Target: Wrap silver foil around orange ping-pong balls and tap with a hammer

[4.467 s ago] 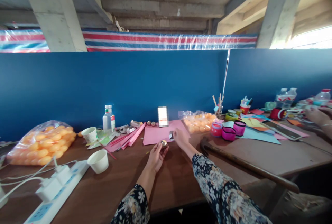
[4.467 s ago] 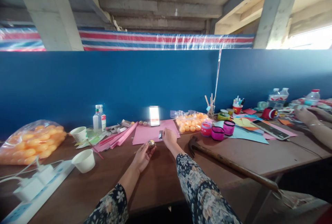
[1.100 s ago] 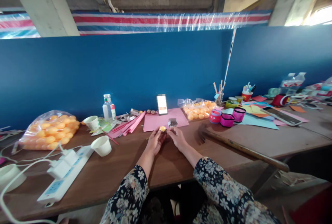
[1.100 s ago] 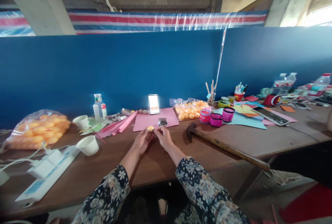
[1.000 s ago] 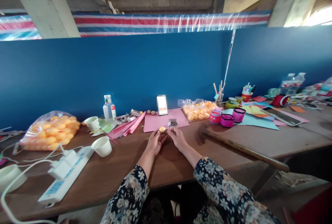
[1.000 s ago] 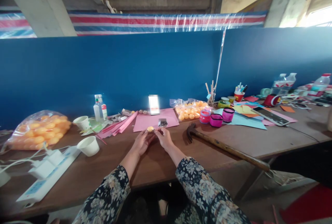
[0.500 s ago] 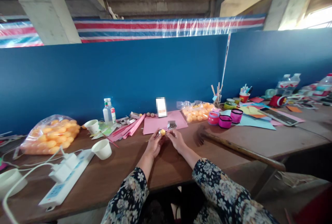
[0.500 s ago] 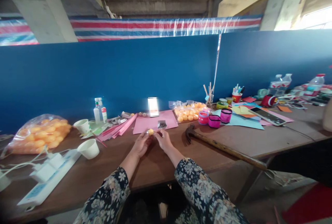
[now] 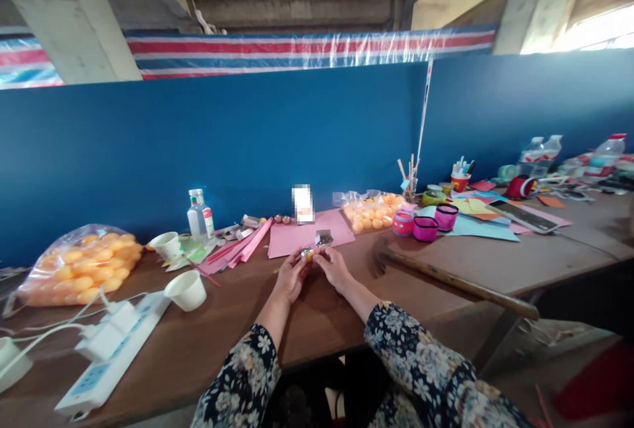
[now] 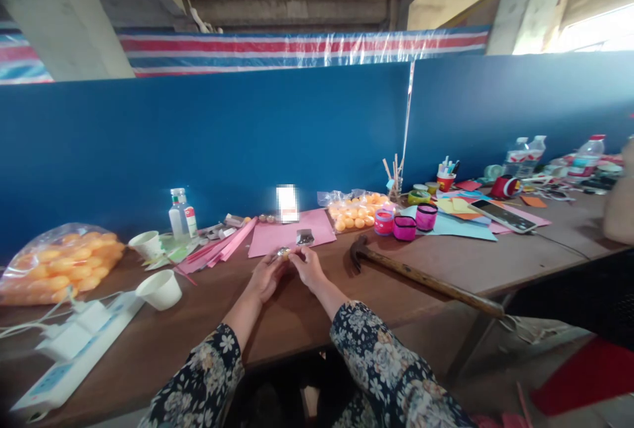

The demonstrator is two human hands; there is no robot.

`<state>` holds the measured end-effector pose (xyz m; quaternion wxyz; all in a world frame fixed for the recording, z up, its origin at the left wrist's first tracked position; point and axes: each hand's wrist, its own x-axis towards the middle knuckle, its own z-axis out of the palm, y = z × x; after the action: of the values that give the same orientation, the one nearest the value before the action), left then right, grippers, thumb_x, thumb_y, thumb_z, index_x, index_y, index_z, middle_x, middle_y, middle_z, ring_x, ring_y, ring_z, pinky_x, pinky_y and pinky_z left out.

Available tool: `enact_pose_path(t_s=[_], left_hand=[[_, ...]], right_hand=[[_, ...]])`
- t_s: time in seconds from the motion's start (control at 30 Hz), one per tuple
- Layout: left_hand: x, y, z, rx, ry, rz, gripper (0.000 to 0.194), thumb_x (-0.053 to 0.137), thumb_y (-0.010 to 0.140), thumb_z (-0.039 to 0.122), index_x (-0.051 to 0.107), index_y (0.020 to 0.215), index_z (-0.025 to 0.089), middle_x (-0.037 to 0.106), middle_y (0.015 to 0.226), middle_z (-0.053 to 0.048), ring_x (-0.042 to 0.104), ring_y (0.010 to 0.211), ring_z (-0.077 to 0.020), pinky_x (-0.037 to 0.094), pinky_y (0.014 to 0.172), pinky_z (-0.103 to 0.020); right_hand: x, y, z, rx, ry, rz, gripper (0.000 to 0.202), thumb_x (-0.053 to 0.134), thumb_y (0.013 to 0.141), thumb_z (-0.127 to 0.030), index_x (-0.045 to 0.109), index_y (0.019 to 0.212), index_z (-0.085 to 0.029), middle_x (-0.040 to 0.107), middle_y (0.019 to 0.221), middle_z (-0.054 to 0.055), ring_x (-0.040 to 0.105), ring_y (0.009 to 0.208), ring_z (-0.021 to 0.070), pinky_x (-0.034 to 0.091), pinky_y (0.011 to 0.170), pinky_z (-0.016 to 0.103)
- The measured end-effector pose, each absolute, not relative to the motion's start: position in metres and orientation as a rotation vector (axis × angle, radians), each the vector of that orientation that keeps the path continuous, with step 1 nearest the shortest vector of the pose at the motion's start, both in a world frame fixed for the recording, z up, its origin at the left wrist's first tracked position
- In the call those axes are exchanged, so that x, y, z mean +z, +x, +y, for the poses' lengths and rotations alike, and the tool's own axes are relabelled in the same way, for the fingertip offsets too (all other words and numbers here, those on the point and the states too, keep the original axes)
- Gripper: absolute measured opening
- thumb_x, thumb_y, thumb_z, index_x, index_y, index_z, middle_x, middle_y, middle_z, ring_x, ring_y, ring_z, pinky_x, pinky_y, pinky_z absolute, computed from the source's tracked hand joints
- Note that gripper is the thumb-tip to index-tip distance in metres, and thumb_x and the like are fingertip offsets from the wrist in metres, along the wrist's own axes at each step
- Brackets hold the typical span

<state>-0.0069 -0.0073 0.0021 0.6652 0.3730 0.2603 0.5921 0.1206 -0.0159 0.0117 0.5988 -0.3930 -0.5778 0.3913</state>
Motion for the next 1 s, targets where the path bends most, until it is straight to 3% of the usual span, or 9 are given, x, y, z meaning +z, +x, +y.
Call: enact_pose_path(t_s=[0.23,0.6,1.0], left_hand=[[0.0041,-0.0054,-0.0083,1.331,0.815,0.618,0.044,0.066,0.063,0.013,0.054,0.105,0.018,0.063,0.096,-0.005,0.058,0.085,-0.0130,0.042,0.081,-0.027],[0.0068,-0.0034,-0.0109,1.366,0.831,0.608,0.045,0.068,0.060,0.015,0.056,0.104,0.016,0.064,0.095,-0.006,0.058,0.087,-0.0160,0.038,0.089,-0.035],[0.0042,-0.0041,-0.0097,1.387,0.830,0.600,0.044,0.068,0.060,0.014,0.057,0.103,0.017,0.065,0.094,-0.005,0.058,0.086,-0.0142,0.037,0.090,-0.033]], right_hand=[[0.0038,0.1215,-0.0117,0.893,-0.892,-1.365,0.017,0.053,0.071,-0.032,0.058,0.076,-0.016,0.060,0.074,0.001,0.053,0.068,0.0133,0.041,0.065,0.025],[0.0080,0.1213,-0.0134,0.895,-0.934,-1.369,0.016,0.054,0.071,-0.031,0.058,0.073,-0.015,0.058,0.069,0.001,0.050,0.063,0.0121,0.040,0.061,0.024],[0.0054,0.1224,-0.0116,0.893,-0.967,-1.412,0.020,0.051,0.072,-0.035,0.057,0.073,-0.016,0.058,0.068,0.001,0.050,0.063,0.0126,0.039,0.059,0.023]])
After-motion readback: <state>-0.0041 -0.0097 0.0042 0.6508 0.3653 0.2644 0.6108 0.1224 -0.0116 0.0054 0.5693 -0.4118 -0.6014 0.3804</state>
